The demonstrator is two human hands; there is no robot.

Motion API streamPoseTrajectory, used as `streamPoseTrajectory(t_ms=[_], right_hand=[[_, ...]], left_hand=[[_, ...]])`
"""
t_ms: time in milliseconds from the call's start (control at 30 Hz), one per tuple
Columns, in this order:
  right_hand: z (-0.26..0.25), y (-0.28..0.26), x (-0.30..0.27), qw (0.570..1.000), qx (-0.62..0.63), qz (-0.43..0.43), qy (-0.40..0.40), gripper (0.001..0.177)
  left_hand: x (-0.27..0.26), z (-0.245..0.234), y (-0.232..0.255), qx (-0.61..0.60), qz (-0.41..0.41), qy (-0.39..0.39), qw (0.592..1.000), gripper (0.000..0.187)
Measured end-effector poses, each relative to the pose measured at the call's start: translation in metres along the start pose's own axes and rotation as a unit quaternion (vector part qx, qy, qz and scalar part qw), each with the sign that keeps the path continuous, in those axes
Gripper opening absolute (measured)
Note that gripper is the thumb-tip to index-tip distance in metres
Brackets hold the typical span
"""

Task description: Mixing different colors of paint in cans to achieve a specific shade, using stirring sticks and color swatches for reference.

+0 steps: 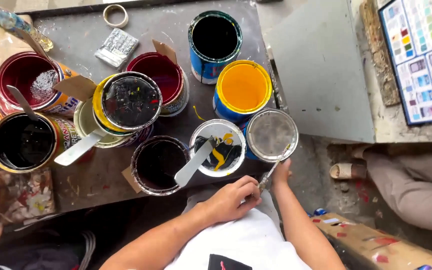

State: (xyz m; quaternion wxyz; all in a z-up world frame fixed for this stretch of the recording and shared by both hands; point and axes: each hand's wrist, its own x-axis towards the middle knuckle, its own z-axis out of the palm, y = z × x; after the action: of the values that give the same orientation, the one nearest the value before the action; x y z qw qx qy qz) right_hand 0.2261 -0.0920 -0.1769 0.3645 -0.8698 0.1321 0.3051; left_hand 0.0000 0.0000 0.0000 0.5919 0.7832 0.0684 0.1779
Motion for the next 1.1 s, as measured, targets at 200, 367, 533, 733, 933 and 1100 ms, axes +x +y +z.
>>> streamPoseTrajectory(t_ms=[200,367,533,733,933,1100], right_hand=[[-0.083,0.002,0.045,0.952,0.198,-0.224,-0.067,0.041],[-0.123,-0.082,-0.012,0.848,0.154,-0.364,-0.353,0.043],[-0.173,-0.161,0.006,0.814,0.044,-0.405,-0.413,0.022],[-0.191,-0.221,0.052,0.651,-0.446,-0.526,-0.317,0.048],[-0.167,-0.242,0.041,0.392,-0.491,-0.750,-0.206,0.042],[-0.151,-0.265,0.016,0.313,-0.631,-0.688,-0.175,0.043]], left_hand=[[0.030,0.020,0.009,0.026,-0.023,0.099,0.995,0.010],[0.093,0.081,0.011,0.139,-0.033,0.156,0.977,0.009],[0.134,0.151,-0.007,0.283,-0.052,0.231,0.930,0.012],[0.111,0.158,0.013,0.319,-0.193,0.323,0.870,0.007],[0.119,0.109,0.045,0.369,-0.269,0.369,0.810,0.033],[0.146,0.082,0.022,0.417,-0.321,0.353,0.774,0.060]])
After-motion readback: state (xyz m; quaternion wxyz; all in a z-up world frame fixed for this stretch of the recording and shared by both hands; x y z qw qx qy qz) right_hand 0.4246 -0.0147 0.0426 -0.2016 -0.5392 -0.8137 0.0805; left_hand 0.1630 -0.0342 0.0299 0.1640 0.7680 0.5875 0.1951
